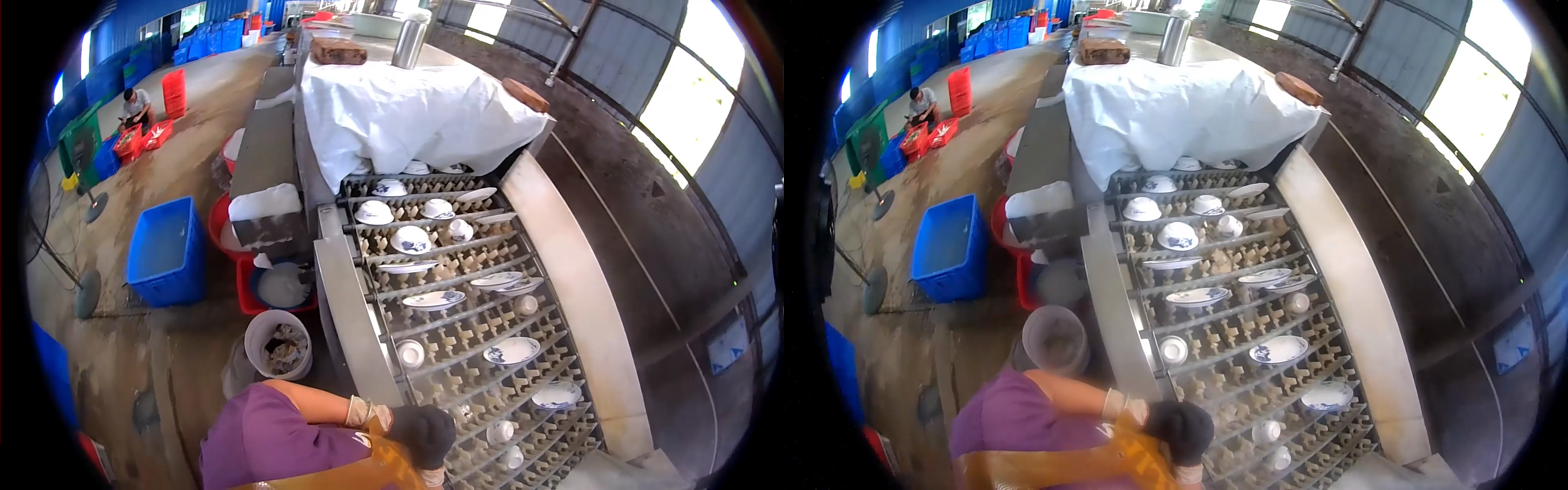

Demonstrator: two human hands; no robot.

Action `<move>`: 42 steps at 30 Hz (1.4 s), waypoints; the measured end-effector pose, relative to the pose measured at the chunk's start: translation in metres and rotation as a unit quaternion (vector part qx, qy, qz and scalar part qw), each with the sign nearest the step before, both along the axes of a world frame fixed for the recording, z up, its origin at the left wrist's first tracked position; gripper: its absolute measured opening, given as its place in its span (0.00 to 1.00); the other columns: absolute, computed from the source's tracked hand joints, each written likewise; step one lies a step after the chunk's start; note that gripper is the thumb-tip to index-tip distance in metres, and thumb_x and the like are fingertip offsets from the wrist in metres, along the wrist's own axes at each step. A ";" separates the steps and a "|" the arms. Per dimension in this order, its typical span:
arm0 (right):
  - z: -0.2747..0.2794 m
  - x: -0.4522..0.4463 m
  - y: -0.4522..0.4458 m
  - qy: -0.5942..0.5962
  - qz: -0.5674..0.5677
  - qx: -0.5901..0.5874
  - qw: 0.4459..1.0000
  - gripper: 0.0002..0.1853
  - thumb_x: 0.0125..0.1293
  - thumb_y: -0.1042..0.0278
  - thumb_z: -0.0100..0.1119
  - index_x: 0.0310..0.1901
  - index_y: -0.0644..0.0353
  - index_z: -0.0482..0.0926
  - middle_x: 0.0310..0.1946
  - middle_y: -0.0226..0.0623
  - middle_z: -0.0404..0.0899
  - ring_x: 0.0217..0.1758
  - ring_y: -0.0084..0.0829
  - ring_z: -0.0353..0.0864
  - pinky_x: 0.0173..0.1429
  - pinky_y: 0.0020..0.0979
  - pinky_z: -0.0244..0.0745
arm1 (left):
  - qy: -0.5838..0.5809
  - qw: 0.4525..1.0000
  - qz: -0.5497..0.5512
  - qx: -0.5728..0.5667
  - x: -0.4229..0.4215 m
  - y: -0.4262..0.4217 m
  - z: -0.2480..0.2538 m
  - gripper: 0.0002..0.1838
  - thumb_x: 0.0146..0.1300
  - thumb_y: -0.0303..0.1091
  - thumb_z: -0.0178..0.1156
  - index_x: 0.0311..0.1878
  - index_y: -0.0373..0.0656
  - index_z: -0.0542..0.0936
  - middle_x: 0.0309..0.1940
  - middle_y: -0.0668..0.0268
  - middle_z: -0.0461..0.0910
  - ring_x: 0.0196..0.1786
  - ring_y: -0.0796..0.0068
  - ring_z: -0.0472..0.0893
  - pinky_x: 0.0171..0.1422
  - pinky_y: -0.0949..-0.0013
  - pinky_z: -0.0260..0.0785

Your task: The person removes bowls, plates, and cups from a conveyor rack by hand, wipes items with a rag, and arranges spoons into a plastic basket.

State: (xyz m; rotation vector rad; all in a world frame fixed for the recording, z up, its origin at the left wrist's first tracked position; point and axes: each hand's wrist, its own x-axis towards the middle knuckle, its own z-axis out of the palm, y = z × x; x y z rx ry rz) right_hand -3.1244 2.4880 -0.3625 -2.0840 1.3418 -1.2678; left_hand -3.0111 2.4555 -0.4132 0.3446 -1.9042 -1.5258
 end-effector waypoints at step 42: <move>-0.013 -0.053 0.048 0.008 -0.007 -0.006 1.000 0.09 0.54 0.66 0.55 0.36 0.57 0.80 0.35 0.41 0.80 0.39 0.45 0.77 0.45 0.41 0.70 | -0.010 0.997 -0.008 0.070 -0.039 0.041 -0.004 0.13 0.58 0.23 0.59 0.48 0.39 0.76 0.49 0.60 0.76 0.54 0.73 0.73 0.58 0.69 0.66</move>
